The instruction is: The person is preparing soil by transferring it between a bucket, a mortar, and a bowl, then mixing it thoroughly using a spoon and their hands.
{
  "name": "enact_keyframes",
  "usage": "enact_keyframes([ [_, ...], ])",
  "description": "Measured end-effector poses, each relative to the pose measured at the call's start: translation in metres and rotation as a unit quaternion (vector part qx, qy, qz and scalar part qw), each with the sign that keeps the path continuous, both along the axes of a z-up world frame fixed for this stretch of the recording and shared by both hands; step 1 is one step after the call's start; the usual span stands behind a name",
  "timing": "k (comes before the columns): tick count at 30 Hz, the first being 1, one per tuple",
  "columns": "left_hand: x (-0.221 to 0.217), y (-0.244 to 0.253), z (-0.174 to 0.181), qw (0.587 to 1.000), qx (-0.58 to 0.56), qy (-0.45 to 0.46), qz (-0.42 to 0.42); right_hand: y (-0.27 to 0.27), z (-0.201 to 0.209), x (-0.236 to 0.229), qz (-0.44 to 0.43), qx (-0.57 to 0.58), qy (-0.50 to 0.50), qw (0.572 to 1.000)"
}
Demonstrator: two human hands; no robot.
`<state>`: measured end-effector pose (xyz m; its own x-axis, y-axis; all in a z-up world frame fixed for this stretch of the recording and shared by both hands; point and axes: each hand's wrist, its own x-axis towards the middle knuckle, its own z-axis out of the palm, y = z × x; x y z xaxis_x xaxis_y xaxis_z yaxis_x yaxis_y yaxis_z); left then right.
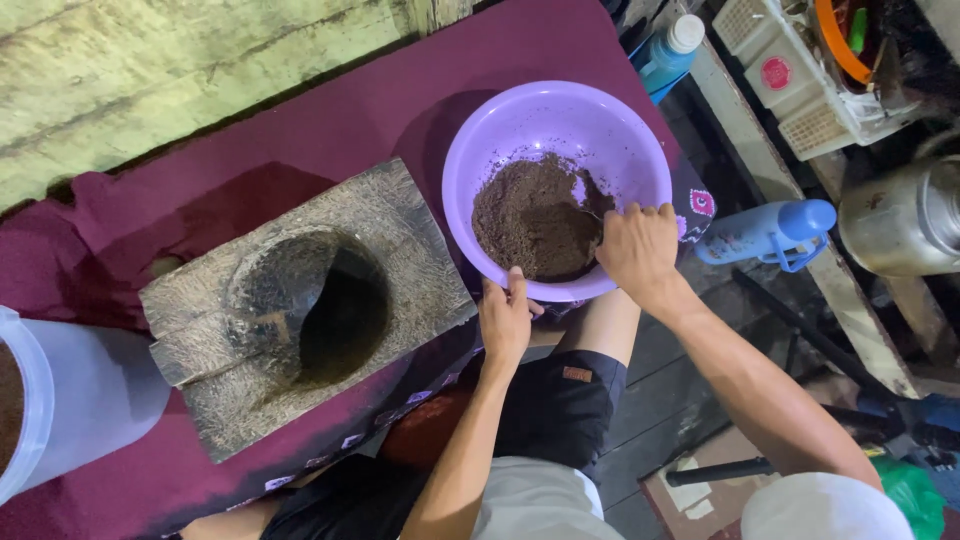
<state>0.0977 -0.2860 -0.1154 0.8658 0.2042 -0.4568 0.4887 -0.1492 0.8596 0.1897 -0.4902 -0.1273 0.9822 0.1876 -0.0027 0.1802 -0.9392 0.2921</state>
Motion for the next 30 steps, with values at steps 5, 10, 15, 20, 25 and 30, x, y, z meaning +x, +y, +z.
enact_keyframes([
  [5, -0.001, 0.017, 0.029, 0.995, -0.068, 0.036, -0.066, -0.015, 0.022, 0.001, 0.03, 0.002, -0.043, 0.999],
  [10, 0.004, 0.025, 0.024, 0.975, -0.201, 0.062, -0.073, -0.004, 0.046, 0.009, 0.018, -0.011, -0.067, 0.998],
  [15, -0.002, 0.012, 0.003, 0.939, -0.343, -0.016, -0.006, 0.023, -0.003, 0.0, -0.034, 0.021, 0.089, 0.995],
  [20, -0.011, -0.001, -0.03, 0.963, -0.261, -0.056, 0.034, 0.011, 0.038, 0.002, -0.025, 0.009, 0.083, 0.996],
  [25, -0.011, 0.001, 0.01, 0.962, -0.264, -0.043, 0.047, 0.001, 0.049, 0.0, 0.008, -0.015, -0.003, 1.0],
  [30, -0.01, -0.007, -0.009, 0.974, -0.212, -0.052, 0.054, 0.032, 0.0, -0.017, 0.059, 0.0, -0.009, 0.998],
])
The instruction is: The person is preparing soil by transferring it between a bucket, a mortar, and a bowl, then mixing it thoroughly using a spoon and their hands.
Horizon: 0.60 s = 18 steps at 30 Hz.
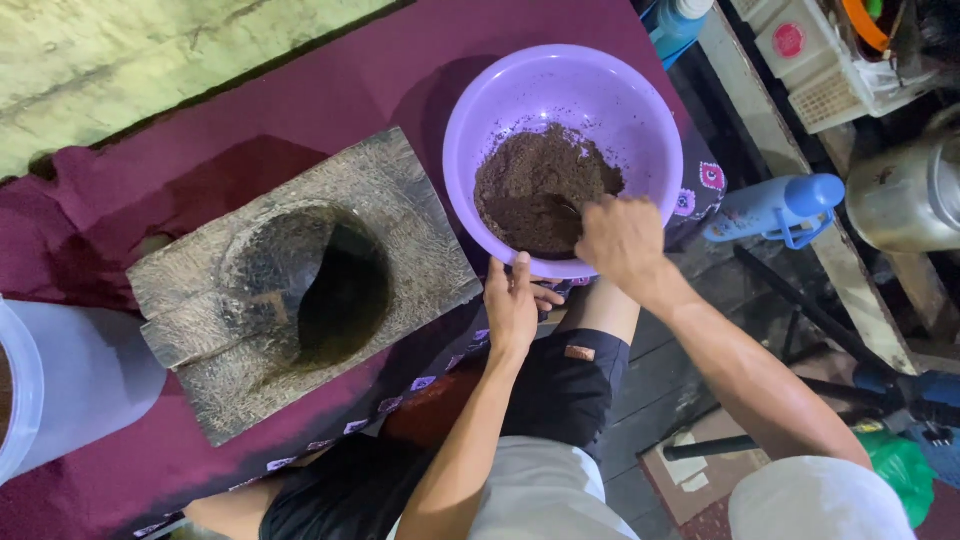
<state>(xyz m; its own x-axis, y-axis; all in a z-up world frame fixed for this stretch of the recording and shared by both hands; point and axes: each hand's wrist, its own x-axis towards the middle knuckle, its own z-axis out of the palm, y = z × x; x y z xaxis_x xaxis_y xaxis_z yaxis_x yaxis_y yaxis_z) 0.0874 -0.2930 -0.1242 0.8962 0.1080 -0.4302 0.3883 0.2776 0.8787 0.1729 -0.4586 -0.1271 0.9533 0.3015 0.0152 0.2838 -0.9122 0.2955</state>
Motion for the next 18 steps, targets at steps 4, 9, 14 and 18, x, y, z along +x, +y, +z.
enact_keyframes([
  [4, -0.002, 0.003, 0.005, 1.0, -0.022, -0.004, 0.0, -0.006, 0.056, 0.009, -0.035, 0.041, 0.059, 0.997],
  [9, -0.003, 0.0, 0.006, 1.0, -0.014, -0.006, 0.007, -0.005, -0.001, 0.008, 0.015, 0.042, 0.001, 0.999],
  [14, -0.004, 0.005, 0.001, 0.999, -0.038, -0.004, -0.001, -0.019, 0.06, 0.0, 0.03, 0.033, -0.068, 0.997],
  [18, 0.0, 0.006, -0.01, 0.998, -0.068, 0.009, -0.005, -0.021, 0.08, -0.003, 0.037, 0.063, -0.093, 0.993],
])
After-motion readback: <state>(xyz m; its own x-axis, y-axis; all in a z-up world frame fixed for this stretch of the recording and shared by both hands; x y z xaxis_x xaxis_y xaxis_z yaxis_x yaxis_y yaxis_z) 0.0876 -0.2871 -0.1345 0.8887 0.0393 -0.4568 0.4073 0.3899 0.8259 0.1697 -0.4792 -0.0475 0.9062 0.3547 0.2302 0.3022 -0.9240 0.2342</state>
